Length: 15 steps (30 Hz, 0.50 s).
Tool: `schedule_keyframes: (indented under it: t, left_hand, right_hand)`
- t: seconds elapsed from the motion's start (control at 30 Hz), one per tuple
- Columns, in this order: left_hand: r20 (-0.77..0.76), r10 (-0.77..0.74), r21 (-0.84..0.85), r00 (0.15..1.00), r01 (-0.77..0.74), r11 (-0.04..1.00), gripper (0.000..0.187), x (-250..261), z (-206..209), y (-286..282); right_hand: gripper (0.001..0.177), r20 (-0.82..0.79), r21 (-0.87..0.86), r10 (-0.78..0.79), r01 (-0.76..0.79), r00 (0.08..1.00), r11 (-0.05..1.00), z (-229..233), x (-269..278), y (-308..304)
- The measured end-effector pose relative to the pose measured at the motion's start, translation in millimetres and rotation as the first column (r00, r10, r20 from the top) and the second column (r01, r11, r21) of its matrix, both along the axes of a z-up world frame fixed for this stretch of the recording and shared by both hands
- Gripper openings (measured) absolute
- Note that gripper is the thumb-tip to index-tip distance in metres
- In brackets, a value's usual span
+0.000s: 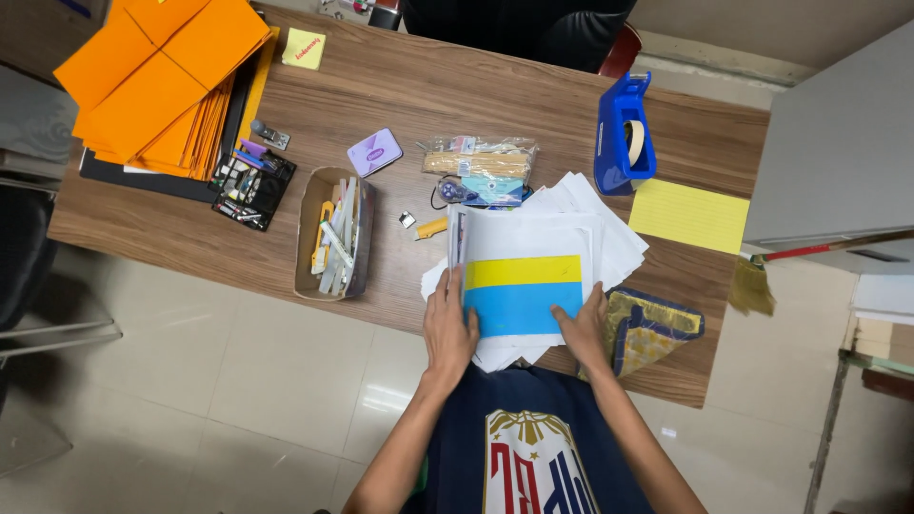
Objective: The person organizes files by placing them into a blue file tray, then sweeps the floor with a broom, and finally stacks papers on the desk.
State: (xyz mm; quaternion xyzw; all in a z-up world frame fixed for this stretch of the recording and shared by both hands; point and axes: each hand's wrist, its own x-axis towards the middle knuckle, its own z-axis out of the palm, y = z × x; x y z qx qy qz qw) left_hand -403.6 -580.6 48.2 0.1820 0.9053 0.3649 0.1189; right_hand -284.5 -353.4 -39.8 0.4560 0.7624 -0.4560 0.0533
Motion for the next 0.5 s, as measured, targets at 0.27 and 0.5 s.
schedule_keyframes:
  t: [0.27,0.5]
  left_hand:
    - [-0.119,-0.122,-0.085,0.985,0.112,0.990,0.088,42,38,55]
    - [-0.024,0.060,-0.097,0.998,-0.062,0.993,0.087,37,50,63]
  right_hand:
    - [0.113,-0.053,-0.076,0.067,-0.071,0.996,0.995,9,7,12]
    - [0.111,-0.104,-0.173,0.043,-0.061,0.994,0.983,18,10,22]
